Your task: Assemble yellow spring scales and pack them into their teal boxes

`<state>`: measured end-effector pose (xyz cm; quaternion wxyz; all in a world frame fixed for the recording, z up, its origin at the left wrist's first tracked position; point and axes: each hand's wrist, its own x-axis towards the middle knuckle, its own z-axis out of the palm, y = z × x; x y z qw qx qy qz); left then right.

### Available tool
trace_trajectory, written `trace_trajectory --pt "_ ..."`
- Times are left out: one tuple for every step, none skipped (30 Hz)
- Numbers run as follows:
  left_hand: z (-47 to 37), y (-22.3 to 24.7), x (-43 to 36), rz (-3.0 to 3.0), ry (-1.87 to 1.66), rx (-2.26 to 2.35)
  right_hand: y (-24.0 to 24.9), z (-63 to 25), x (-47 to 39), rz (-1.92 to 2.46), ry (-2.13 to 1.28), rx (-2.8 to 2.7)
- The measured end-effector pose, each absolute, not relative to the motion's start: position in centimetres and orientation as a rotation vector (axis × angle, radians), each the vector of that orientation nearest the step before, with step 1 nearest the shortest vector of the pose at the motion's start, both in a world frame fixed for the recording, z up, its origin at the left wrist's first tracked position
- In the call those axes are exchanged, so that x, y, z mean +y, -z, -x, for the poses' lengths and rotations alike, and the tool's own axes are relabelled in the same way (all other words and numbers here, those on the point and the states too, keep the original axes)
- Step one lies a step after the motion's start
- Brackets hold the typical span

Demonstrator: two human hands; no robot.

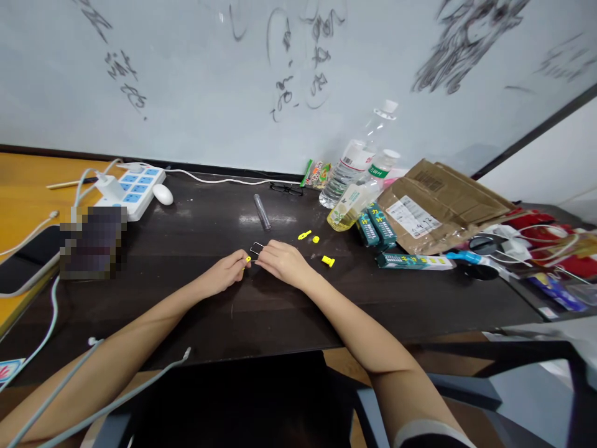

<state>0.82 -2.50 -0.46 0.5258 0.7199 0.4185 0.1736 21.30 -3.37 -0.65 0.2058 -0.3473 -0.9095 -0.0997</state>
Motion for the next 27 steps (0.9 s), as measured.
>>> trace_trajectory --pt "-0.8 0.6 -2.4 -1.755 -0.425 1.001 0.7 -21.3 -3.4 0.963 0.285 -2.539" --pt "-0.7 0.7 -2.4 -1.793 -0.437 1.001 0.7 -21.2 -3.4 0.957 0.297 -2.544" --pt "-0.7 0.8 -2.3 -1.833 -0.448 1.003 0.7 -21.2 -3.4 0.952 0.31 -2.548" --pt "-0.7 0.9 -2.3 -1.87 -0.454 1.01 0.8 -21.1 -3.4 0.948 0.32 -2.55" --pt "-0.7 0.9 -2.3 -1.904 -0.452 1.019 0.8 -21.1 -3.5 0.95 0.325 -2.547" --pt "-0.8 0.8 -2.4 -1.935 -0.445 1.033 0.9 -21.0 -3.5 0.956 0.327 -2.54" --pt "-0.9 0.7 -2.5 -1.964 -0.434 1.049 0.9 -21.0 -3.5 0.965 0.327 -2.531" --pt "-0.9 0.6 -2.7 -1.992 -0.423 1.064 1.0 -20.9 -3.5 0.975 0.325 -2.523" --pt "-1.0 0.4 -2.8 -2.019 -0.414 1.076 1.2 -20.8 -3.6 0.984 0.326 -2.515" --pt "-1.1 0.3 -2.9 -2.042 -0.407 1.086 1.3 -20.8 -3.6 0.99 0.329 -2.508" --pt "-1.1 0.2 -3.0 -2.061 -0.398 1.092 1.4 -20.7 -3.6 0.99 0.331 -2.501" --pt "-1.1 0.2 -3.0 -2.076 -0.388 1.097 1.6 -20.7 -3.7 0.984 0.33 -2.494" --pt "-1.1 0.2 -3.0 -2.088 -0.38 1.099 1.7 -20.7 -3.7 0.978 0.33 -2.488" --pt "-1.1 0.3 -3.0 -2.099 -0.376 1.1 1.9 -20.6 -3.7 0.972 0.332 -2.481" --pt "-1.1 0.5 -2.9 -2.109 -0.376 1.098 2.1 -20.7 -3.7 0.967 0.338 -2.475" --pt "-1.1 0.7 -2.8 -2.118 -0.38 1.095 2.3 -20.7 -3.7 0.962 0.35 -2.471" --pt "-1.1 0.8 -2.8 -2.127 -0.384 1.09 2.5 -20.7 -3.7 0.955 0.371 -2.469" --pt "-1.1 1.0 -2.7 -2.135 -0.386 1.086 2.7 -20.8 -3.7 0.946 0.397 -2.468" --pt "-1.2 1.0 -2.7 -2.144 -0.382 1.084 2.9 -20.8 -3.7 0.935 0.425 -2.468" --pt "-1.2 1.1 -2.8 -2.159 -0.373 1.087 3.1 -20.8 -3.7 0.92 0.455 -2.466" --pt "-1.3 1.0 -2.8 -2.18 -0.359 1.099 3.2 -20.9 -3.7 0.909 0.484 -2.461" --pt "-1.4 1.0 -2.9 -2.206 -0.339 1.121 3.4 -20.8 -3.7 0.9 0.51 -2.455" --pt "-1.4 0.9 -3.0 -2.237 -0.314 1.147 3.4 -20.8 -3.7 0.893 0.531 -2.446" --pt "-1.5 0.8 -3.1 -2.269 -0.287 1.176 3.5 -20.8 -3.7 0.891 0.543 -2.436" --pt "-1.6 0.7 -3.2 -2.3 -0.26 1.202 3.5 -20.7 -3.8 0.892 0.545 -2.424" --pt "-1.6 0.6 -3.3 -2.329 -0.238 1.223 3.6 -20.6 -3.8 0.898 0.533 -2.413" --pt "-1.7 0.5 -3.3 -2.353 -0.218 1.242 3.6 -20.5 -3.9 0.913 0.507 -2.402"
